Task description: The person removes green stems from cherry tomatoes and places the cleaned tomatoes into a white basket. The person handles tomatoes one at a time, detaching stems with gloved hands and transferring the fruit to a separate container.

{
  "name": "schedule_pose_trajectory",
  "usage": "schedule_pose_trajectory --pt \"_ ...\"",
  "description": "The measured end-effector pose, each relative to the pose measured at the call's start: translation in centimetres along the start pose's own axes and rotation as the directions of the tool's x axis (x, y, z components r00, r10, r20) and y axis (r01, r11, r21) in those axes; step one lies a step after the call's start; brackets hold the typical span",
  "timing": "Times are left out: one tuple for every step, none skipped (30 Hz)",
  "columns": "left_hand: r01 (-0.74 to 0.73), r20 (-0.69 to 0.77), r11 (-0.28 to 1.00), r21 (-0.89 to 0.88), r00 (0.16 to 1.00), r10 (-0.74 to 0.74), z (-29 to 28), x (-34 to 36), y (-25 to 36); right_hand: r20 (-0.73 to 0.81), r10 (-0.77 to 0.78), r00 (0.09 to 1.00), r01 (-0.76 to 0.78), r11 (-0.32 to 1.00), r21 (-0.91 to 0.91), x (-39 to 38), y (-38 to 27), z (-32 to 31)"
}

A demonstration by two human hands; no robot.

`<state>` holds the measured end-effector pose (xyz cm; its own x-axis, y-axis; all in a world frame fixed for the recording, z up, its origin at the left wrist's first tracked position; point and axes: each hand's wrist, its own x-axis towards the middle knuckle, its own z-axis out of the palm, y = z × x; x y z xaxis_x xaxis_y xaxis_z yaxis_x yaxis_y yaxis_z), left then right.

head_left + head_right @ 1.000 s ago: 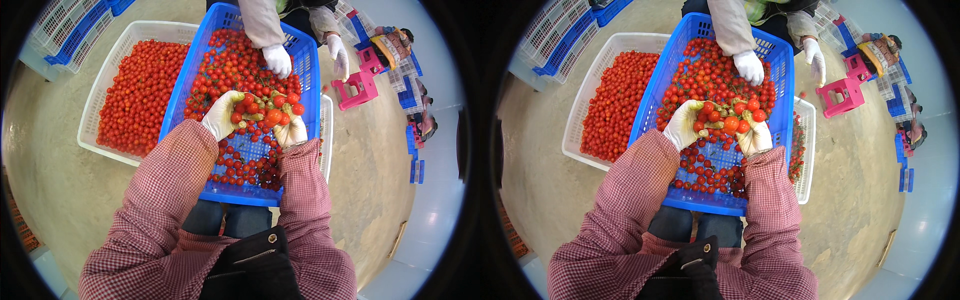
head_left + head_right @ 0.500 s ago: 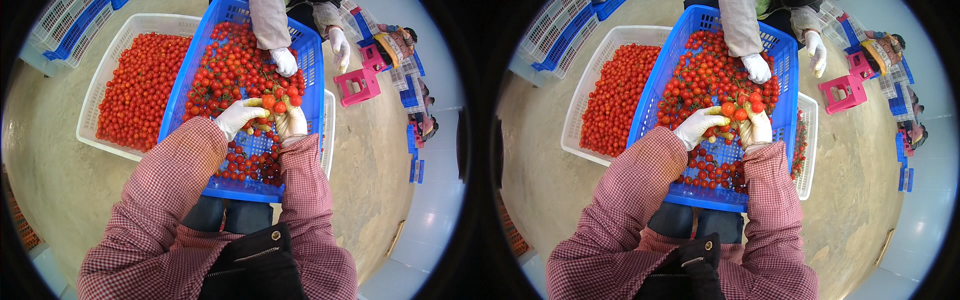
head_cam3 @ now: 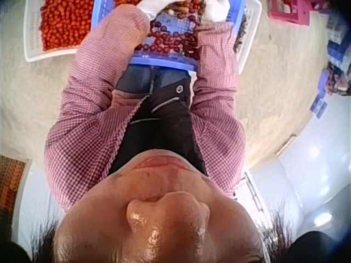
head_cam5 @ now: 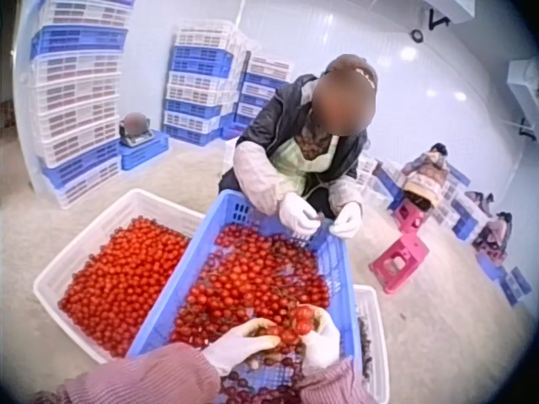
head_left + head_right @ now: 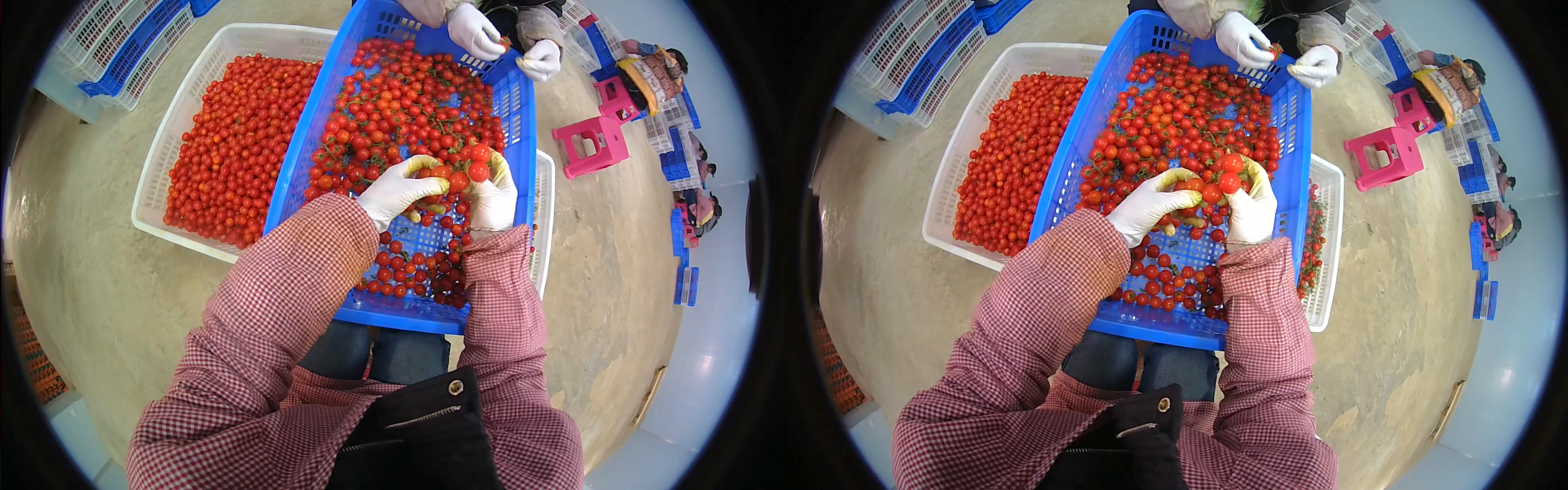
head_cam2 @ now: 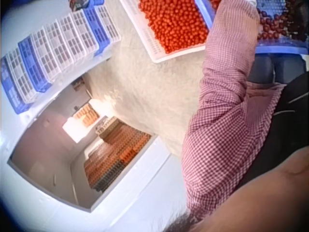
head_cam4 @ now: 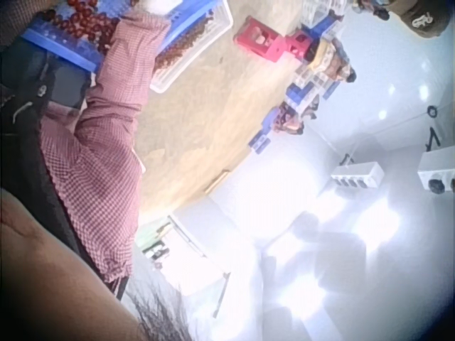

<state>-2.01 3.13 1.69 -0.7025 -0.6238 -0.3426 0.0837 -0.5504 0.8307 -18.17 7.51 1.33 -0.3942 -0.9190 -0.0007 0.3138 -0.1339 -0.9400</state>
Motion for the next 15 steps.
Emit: schedule_pose_trajectory --pt "0.001 0.012 0.998 -0.059 1.000 0.000 -0.1 0.0 0.0 0.007 0.022 1.000 -0.023 0.993 0.115 0.0 0.0 -0.1" --pt "0.021 0.053 0.992 -0.121 0.999 -0.015 -0.1 -0.1 0.0 0.060 0.030 0.998 -0.044 0.967 0.250 0.0 0.2 -0.2" --pt "0.029 0.097 0.982 -0.188 0.995 -0.011 -0.2 -0.2 0.0 0.072 0.115 0.991 -0.133 0.924 0.360 0.1 0.3 -0.5" --pt "0.038 0.140 0.967 -0.253 0.990 -0.003 -0.2 -0.2 0.1 0.082 0.100 0.992 -0.125 0.910 0.396 0.2 0.5 -0.8" --pt "0.035 0.153 0.967 -0.253 0.988 0.004 -0.1 -0.2 0.3 0.066 0.106 0.992 -0.124 0.896 0.426 0.5 0.7 -1.1" --pt "0.017 0.160 0.969 -0.245 0.987 0.023 -0.1 -0.3 0.7 0.061 0.116 0.991 -0.131 0.879 0.458 0.7 0.9 -1.3" --pt "0.003 0.140 0.973 -0.233 0.990 0.030 0.0 -0.5 1.1 0.068 0.095 0.993 -0.115 0.903 0.413 1.1 1.2 -1.4" --pt "-0.006 0.077 0.978 -0.209 0.997 0.022 -0.1 -1.0 1.7 0.120 0.067 0.990 -0.107 0.924 0.368 1.3 1.3 -1.7" --pt "-0.059 0.012 0.988 -0.145 0.998 0.061 -0.3 -1.6 2.4 0.124 0.040 0.991 -0.083 0.926 0.368 1.4 1.6 -1.9" --pt "-0.119 -0.108 0.985 -0.126 0.988 0.106 -0.4 -2.4 3.1 0.157 0.070 0.985 -0.118 0.941 0.318 1.5 1.7 -2.1" --pt "-0.223 -0.204 0.971 -0.084 0.958 0.202 -1.2 -3.2 4.1 0.108 0.121 0.987 -0.149 0.941 0.305 1.6 2.0 -2.3" --pt "-0.300 -0.278 0.953 -0.048 0.920 0.276 -1.7 -4.1 4.8 0.009 0.180 0.984 -0.175 0.942 0.288 1.6 2.3 -2.4" --pt "-0.450 -0.291 0.889 0.081 0.843 0.453 -3.0 -5.4 5.8 0.021 0.187 0.982 -0.185 0.941 0.282 1.7 2.6 -2.6" --pt "-0.495 -0.347 0.848 0.188 0.774 0.529 -4.5 -6.5 6.9 0.110 0.153 0.982 -0.181 0.930 0.321 1.7 2.9 -2.7" --pt "-0.534 -0.419 0.791 0.298 0.671 0.611 -6.1 -7.6 7.8 0.119 0.152 0.981 -0.184 0.923 0.337 1.8 3.1 -2.8"
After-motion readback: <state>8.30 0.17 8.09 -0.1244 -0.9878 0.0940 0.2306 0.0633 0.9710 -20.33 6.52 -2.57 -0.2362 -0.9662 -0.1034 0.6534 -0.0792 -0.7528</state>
